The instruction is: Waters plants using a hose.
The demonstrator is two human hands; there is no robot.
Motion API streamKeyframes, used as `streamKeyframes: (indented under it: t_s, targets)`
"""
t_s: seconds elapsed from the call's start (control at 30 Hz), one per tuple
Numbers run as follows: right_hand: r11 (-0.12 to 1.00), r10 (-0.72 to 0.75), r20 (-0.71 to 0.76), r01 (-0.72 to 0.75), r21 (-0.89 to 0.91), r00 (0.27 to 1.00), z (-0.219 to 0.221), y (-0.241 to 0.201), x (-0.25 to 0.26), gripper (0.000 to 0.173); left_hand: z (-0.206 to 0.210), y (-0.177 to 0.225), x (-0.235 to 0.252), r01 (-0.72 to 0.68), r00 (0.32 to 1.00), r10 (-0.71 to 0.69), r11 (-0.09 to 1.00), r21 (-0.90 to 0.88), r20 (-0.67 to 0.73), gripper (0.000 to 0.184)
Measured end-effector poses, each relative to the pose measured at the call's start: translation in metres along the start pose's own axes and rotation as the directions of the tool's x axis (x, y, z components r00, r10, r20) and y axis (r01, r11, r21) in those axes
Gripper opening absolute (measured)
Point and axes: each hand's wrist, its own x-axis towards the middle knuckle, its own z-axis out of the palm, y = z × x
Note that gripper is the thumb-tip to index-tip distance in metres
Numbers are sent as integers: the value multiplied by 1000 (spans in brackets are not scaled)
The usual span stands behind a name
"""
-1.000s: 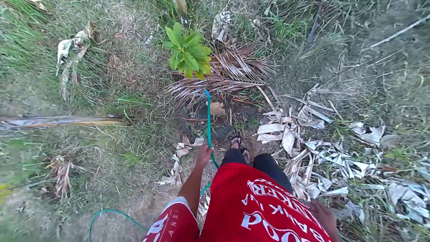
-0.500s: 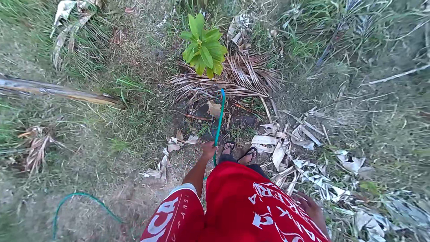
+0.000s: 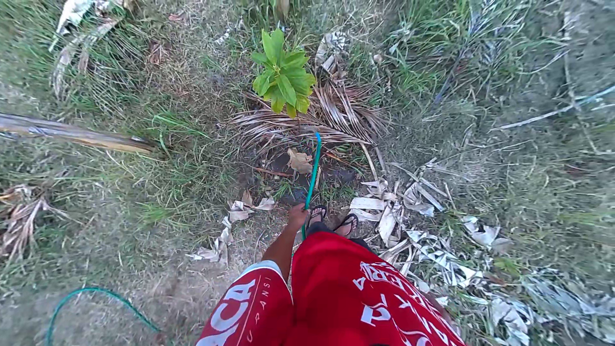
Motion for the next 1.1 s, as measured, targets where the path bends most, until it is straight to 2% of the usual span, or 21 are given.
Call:
streamKeyframes:
  t_s: [0.03, 0.07, 0.13, 0.17, 0.2, 0.33, 0.63, 0.97, 1.1]
  targets:
    - [991, 130, 48, -131, 30, 990, 0, 29, 28, 36, 1, 1, 1, -4, 1000, 4, 1000, 17, 1, 40]
    - [980, 166, 62, -171, 101, 984, 2, 68, 54, 36, 1, 2, 3, -6, 1000, 6, 999, 35, 1, 39]
    - [983, 47, 22, -50, 175, 999, 11, 175, 109, 36, 1, 2, 4, -9, 1000, 9, 997, 74, -7, 39]
    - [980, 39, 24, -43, 194, 999, 12, 204, 127, 37, 2, 2, 5, -12, 1000, 13, 995, 96, -12, 39]
    - [978, 47, 26, -52, 204, 999, 12, 215, 134, 37, 2, 2, 6, -15, 1000, 17, 993, 117, -15, 38]
    - [978, 69, 43, -76, 196, 997, 13, 206, 127, 37, 0, 7, 5, -22, 1000, 23, 984, 177, -7, 37]
    - [988, 37, 71, -47, 146, 997, 24, 246, 140, 35, 0, 10, 4, -10, 1000, 12, 986, 169, -12, 36]
    - [970, 82, 51, -92, 225, 995, 23, 223, 129, 34, 1, 9, 4, -6, 1000, 11, 982, 188, -22, 34]
    - [970, 79, 47, -87, 228, 996, 22, 226, 134, 34, 3, 8, 5, -8, 999, 16, 977, 212, -39, 33]
